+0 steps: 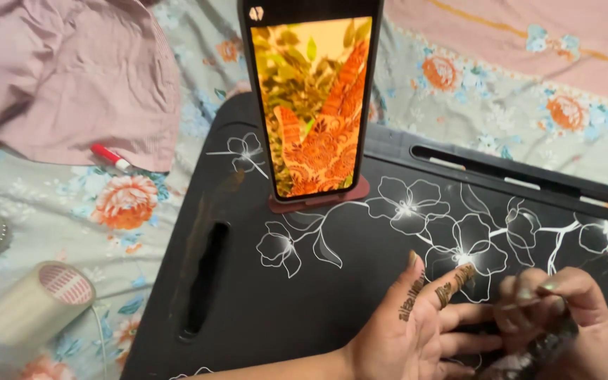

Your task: Applying henna patterns to the fingers and palm of the left hand using a cone.

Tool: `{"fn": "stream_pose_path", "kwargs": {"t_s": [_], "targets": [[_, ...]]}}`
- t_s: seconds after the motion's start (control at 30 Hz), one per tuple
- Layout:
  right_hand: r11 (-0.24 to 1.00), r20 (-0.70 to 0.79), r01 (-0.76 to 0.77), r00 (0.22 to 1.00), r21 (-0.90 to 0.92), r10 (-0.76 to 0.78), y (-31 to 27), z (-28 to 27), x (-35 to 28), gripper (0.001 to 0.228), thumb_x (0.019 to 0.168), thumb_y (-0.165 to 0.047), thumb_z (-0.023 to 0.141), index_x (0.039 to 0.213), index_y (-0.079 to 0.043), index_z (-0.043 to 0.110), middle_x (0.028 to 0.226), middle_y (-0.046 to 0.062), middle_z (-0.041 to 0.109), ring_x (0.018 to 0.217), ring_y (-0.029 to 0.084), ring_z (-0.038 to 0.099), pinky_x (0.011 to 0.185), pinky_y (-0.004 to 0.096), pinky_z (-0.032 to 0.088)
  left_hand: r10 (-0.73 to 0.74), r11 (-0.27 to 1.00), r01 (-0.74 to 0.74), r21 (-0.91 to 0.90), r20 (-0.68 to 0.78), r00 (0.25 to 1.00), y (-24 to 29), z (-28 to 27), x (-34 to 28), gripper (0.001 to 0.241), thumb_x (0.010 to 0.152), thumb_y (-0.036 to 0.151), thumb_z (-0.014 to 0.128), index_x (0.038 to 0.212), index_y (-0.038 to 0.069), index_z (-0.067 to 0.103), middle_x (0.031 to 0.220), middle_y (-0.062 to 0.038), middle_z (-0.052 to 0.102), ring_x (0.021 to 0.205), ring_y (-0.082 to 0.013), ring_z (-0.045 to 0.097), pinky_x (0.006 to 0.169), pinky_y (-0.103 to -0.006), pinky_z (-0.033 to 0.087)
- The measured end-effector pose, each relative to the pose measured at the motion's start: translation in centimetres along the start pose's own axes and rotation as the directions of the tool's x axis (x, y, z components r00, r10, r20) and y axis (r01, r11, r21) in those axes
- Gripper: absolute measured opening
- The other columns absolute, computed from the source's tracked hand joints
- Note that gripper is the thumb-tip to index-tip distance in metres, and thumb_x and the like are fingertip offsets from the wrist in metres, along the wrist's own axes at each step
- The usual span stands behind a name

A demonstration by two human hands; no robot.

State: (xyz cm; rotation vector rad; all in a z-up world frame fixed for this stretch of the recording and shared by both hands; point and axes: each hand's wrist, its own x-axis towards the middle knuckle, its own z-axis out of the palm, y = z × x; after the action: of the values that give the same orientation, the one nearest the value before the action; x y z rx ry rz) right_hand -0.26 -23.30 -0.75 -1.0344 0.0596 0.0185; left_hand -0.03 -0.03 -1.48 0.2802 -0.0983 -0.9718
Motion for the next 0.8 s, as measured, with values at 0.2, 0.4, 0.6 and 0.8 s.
{"fn": "stream_pose_path", "kwargs": {"t_s": [0.2,0.4,0.6,0.8], "targets": [[0.885,0.174,-0.197,0.976,0.422,0.134,-0.3,0.0,1.0,0.011,0.094,-0.014,0.077,0.101,-0.012,0.070,0.086,0.007,0.063,0.082,0.020,0.062,0.068,0.034,0.059,0.023,1.000,-0.022,-0.020,0.041,0.999,-0.3,-0.5,-0.1,0.109,0.094,0.096,0.024,0.174,0.029,-0.008,0.172,-0.026,0.022,0.141,-0.0461,0.041,0.116,-0.0587,0.030],[0.577,0.335,-0.344,0.934,0.741,0.127,0.2,-2.0,0.4,0.010,0.097,-0.006,0.076,0.098,-0.011,0.068,0.094,0.004,0.060,0.083,0.013,0.063,0.069,0.022,0.061,0.088,0.996,-0.083,-0.044,0.116,0.989,-0.5,-0.8,-0.4,0.108,0.099,0.096,0.025,0.178,0.030,-0.009,0.174,-0.029,0.018,0.141,-0.0475,0.042,0.115,-0.0581,0.034],[0.497,0.306,-0.346,0.938,0.796,0.163,0.0,-1.7,0.5,0.008,0.098,-0.005,0.074,0.097,-0.011,0.068,0.093,0.004,0.062,0.083,0.011,0.067,0.069,0.025,0.061,0.085,0.996,-0.081,-0.044,0.098,0.992,-0.5,-0.6,-0.2,0.108,0.098,0.095,0.026,0.176,0.030,-0.009,0.174,-0.027,0.019,0.141,-0.0447,0.042,0.112,-0.0563,0.036],[0.279,0.388,-0.419,0.908,0.864,0.159,0.3,-4.1,0.7,0.009,0.101,-0.001,0.069,0.104,-0.009,0.068,0.101,0.005,0.063,0.093,0.009,0.069,0.076,0.017,0.065,0.049,0.998,-0.050,0.023,0.052,0.997,0.0,0.1,0.0,0.111,0.086,0.095,0.026,0.170,0.029,-0.003,0.171,-0.023,0.016,0.154,-0.0413,0.014,0.113,-0.0673,0.015]]}}
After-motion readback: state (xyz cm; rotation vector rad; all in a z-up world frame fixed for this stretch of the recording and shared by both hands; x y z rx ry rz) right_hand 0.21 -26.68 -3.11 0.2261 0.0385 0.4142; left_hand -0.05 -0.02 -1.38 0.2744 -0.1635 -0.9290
